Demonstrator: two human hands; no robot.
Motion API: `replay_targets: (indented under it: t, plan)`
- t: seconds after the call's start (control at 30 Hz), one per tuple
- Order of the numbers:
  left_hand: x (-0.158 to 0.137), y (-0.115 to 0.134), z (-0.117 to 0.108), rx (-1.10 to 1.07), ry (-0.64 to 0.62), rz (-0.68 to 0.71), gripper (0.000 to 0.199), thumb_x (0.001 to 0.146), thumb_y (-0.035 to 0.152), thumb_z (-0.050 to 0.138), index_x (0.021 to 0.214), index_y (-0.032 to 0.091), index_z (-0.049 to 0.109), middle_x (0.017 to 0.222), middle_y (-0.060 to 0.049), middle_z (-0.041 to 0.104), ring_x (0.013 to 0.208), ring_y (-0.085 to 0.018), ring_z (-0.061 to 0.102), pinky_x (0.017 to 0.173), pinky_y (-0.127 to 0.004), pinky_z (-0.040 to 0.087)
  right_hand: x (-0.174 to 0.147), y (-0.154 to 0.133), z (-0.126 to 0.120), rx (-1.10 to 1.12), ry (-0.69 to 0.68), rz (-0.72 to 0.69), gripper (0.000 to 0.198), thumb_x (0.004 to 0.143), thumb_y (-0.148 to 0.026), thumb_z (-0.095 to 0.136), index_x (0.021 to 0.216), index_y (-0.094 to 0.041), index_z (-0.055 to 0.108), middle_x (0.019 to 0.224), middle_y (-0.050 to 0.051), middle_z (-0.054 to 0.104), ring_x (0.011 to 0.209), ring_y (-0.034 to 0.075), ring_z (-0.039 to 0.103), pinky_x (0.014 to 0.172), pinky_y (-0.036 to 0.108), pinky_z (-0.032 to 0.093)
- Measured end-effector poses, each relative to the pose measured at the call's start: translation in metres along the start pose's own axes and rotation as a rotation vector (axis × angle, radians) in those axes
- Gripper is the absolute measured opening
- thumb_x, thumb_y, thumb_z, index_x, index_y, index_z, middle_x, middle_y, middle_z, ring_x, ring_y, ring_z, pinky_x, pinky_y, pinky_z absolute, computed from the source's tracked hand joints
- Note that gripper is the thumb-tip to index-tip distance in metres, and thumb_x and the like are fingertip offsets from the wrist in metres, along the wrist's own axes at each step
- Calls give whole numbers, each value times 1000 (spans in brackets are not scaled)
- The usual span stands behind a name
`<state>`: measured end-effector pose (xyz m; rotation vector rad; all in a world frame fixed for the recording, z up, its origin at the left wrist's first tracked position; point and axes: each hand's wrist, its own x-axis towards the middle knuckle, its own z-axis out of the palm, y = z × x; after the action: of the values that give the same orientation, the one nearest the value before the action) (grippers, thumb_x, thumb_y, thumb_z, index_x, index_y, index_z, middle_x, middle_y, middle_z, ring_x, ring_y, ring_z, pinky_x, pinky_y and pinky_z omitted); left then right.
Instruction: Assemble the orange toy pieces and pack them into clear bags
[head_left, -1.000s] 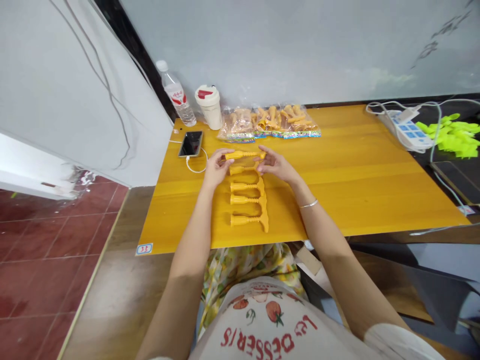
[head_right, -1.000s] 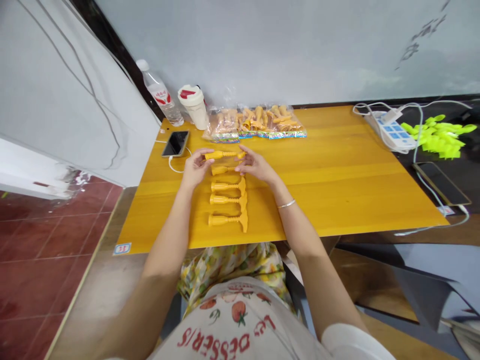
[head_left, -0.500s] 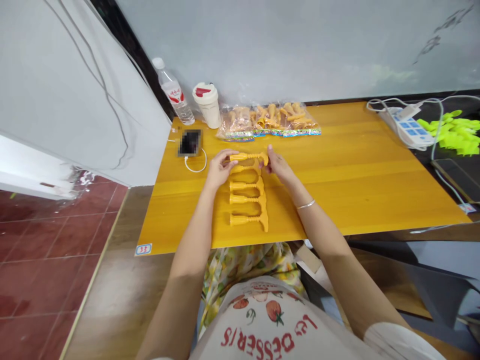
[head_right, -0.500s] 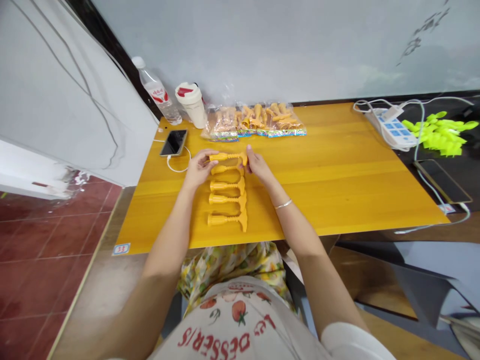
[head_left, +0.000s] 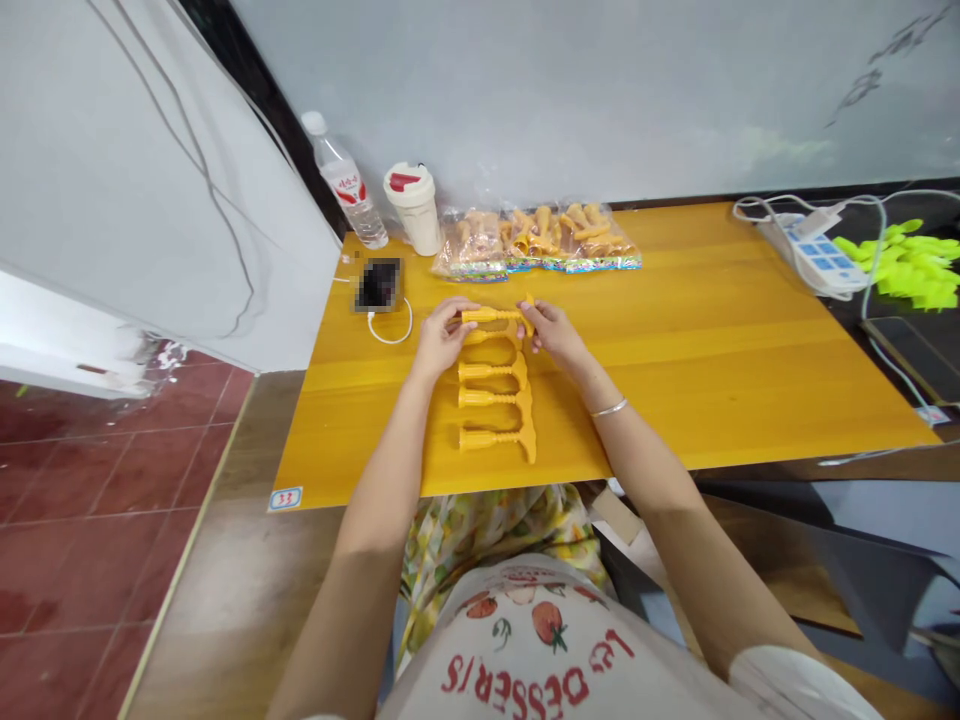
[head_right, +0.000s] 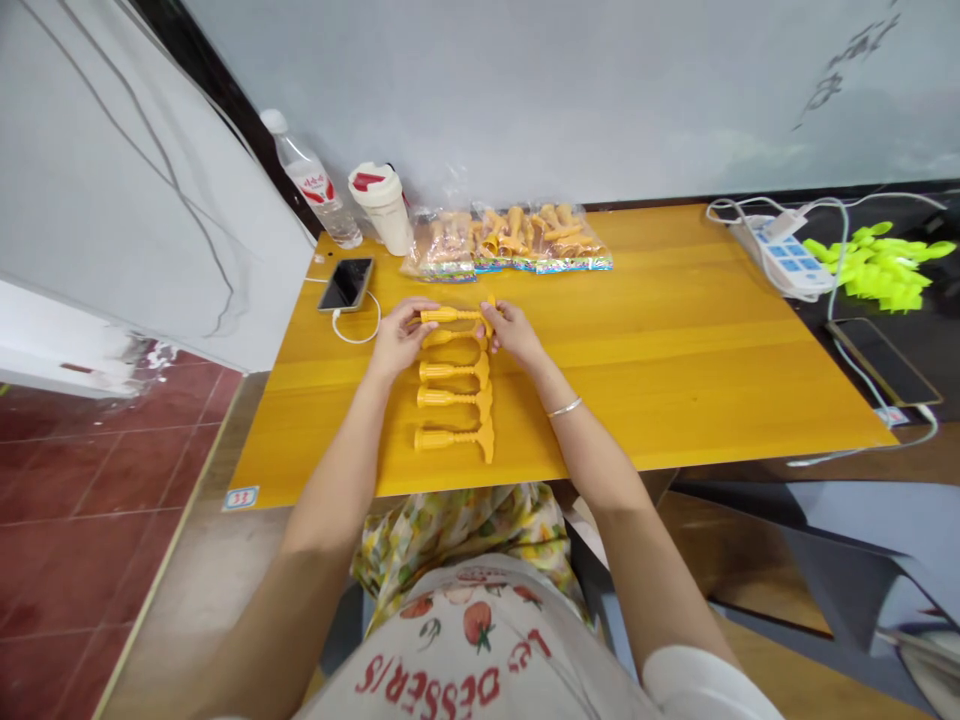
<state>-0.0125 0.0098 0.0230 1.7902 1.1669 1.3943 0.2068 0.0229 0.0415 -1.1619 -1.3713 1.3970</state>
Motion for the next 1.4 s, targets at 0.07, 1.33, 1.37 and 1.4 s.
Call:
replay_targets:
  t: [0.07,1.33,1.37,1.4]
  plan:
    - [0,1,0,7,-1,-4,27,84,40,68,104,22,71,118,-10,64,108,-20,63,84,-28,54,0,-2,2,115,1,61,45,90,-62,58,109,-21,54,59,-6,59,37,7,33,38,20,36]
    - [2,2,-3,-15,81,25,42,82,58,67,105,22,69,115,-10,66,112,-22,62,85,-30,54,0,2,-6,-531,110,-319,52,91,-64,48,67,-19,60,57,-2,48,58,12,41,59,26,35]
    - [2,2,-3,-12,76,20,42,82,58,67,104,22,69,115,-10,66,112,-22,62,85,-30,54,0,2,-5,-504,101,-285,56,91,-67,46,67,-19,60,56,-3,46,57,12,40,57,25,33]
    - [2,2,-3,-9,71,18,41,82,57,67,104,22,69,115,-10,65,112,-22,62,85,-29,54,-1,2,-3,-467,90,-247,59,90,-71,45,69,-18,61,56,-3,45,55,11,38,55,25,31]
